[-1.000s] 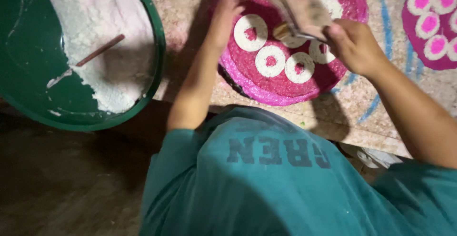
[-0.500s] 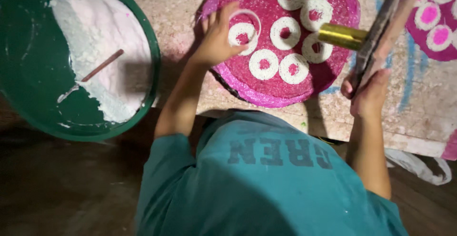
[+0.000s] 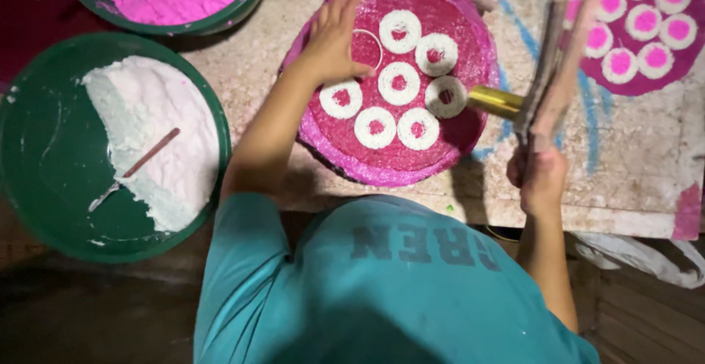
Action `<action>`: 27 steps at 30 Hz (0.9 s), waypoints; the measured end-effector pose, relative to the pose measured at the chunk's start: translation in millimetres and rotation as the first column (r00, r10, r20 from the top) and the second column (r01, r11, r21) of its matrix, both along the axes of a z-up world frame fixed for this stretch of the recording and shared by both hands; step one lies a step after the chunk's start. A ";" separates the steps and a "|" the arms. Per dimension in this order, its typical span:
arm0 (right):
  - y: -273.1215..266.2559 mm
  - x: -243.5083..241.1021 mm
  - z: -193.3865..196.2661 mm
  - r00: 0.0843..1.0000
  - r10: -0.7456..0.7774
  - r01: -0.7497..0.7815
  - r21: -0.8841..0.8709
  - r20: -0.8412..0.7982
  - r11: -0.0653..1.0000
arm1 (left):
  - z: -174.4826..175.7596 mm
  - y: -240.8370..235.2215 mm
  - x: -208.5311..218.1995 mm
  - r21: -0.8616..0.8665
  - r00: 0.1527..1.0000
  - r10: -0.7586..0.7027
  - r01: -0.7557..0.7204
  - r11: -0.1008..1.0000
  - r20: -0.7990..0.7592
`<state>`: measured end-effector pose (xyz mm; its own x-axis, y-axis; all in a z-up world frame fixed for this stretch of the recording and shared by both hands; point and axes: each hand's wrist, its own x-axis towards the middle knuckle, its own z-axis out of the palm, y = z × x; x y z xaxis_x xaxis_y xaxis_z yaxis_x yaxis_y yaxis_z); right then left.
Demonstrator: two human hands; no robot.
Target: The person uses a wooden press to form white circular shapes from a white paste onto a pink glittery mat. They then scoop pink paste and place it into the center of each white circle, creating a two-toned decorative pattern.
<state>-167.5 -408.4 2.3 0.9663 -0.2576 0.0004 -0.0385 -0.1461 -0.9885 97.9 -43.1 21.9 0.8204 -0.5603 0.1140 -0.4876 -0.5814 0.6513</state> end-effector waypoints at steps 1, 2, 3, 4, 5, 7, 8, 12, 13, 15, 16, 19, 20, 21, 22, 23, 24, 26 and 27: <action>8.5 6.1 10.5 0.999 0.051 -0.051 -0.007 -0.017 0.999 | 19.0 -3.0 -7.6 -0.063 0.996 -0.078 0.081 0.995 0.051; 18.0 12.6 23.7 0.994 0.102 -0.102 -0.014 -0.034 0.995 | 38.9 -5.5 -17.7 -0.120 0.982 -0.153 0.165 0.979 0.106; 29.2 18.6 39.3 0.983 0.184 -0.185 -0.112 -0.021 0.976 | 58.4 -9.9 -32.5 -0.018 0.983 -0.181 0.180 0.983 -0.038; 43.8 23.3 55.7 0.964 0.265 -0.263 -0.210 -0.017 0.942 | 75.0 -15.7 -56.7 0.082 0.965 -0.190 0.207 0.975 -0.183; 58.8 26.5 74.0 0.937 0.348 -0.339 -0.305 -0.029 0.890 | 89.6 -17.8 -83.8 -0.032 0.936 -0.285 0.285 0.958 -0.206; 88.2 34.7 116.7 0.836 0.548 -0.392 -0.664 0.033 0.637 | 114.3 -17.9 -130.7 -0.259 0.858 -0.468 0.412 0.874 -0.212; 102.6 41.2 139.8 0.764 0.644 -0.361 -0.807 0.031 0.467 | 124.0 -15.7 -148.3 -0.366 0.811 -0.551 0.461 0.808 -0.195; 162.7 94.4 214.2 0.299 0.949 -0.330 -0.921 0.105 0.206 | 141.9 16.9 -178.4 -0.494 0.771 -0.618 0.482 0.724 -0.154; 176.8 111.9 223.3 0.133 0.984 -0.276 -0.949 0.115 0.149 | 141.8 28.5 -185.0 -0.493 0.795 -0.586 0.450 0.745 -0.159; 202.4 127.2 230.6 -0.035 0.997 -0.359 -0.932 0.062 0.045 | 138.2 56.0 -200.0 -0.464 0.861 -0.478 0.357 0.811 -0.173; 214.0 129.7 230.7 -0.043 0.999 -0.496 -0.868 0.006 -0.016 | 135.5 69.4 -205.5 -0.439 0.891 -0.420 0.313 0.842 -0.170; 250.1 127.1 223.4 -0.250 0.965 -0.819 -0.515 -0.076 -0.253 | 128.1 119.8 -216.9 -0.341 0.965 -0.230 0.175 0.923 -0.126; 261.0 123.9 217.7 -0.346 0.936 -0.871 -0.347 -0.071 -0.348 | 123.3 136.4 -223.5 -0.306 0.979 -0.171 0.131 0.943 -0.108; 269.3 119.0 210.7 -0.369 0.927 -0.875 -0.309 -0.072 -0.372 | 117.0 150.2 -232.2 -0.273 0.988 -0.124 0.094 0.957 -0.096; 277.7 116.4 202.8 -0.392 0.917 -0.877 -0.271 -0.073 -0.396 | 109.8 164.6 -242.6 -0.238 0.993 -0.081 0.059 0.969 -0.083; 285.7 115.2 195.0 -0.419 0.905 -0.876 -0.227 -0.075 -0.425 | 102.1 179.2 -257.0 -0.199 0.997 -0.031 0.016 0.980 -0.071; 293.5 115.4 187.2 -0.429 0.903 -0.881 -0.209 -0.026 -0.425 | 94.0 193.9 -270.4 -0.163 0.998 0.016 -0.026 0.986 -0.060; 307.4 120.3 175.0 -0.438 0.896 -0.889 -0.179 0.069 -0.421 | 80.6 230.0 -294.9 -0.083 0.995 0.101 -0.103 0.991 -0.026; 312.6 125.1 173.5 -0.422 0.905 -0.883 -0.251 0.057 -0.396 | 77.1 252.9 -300.8 -0.045 0.990 0.143 -0.144 0.989 -0.016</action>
<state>-42.4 -95.9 175.8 -0.1802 0.9763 0.1198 0.3475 0.1771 -0.9208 -202.9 209.9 99.0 0.8934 -0.4313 0.1256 -0.3928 -0.6143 0.6844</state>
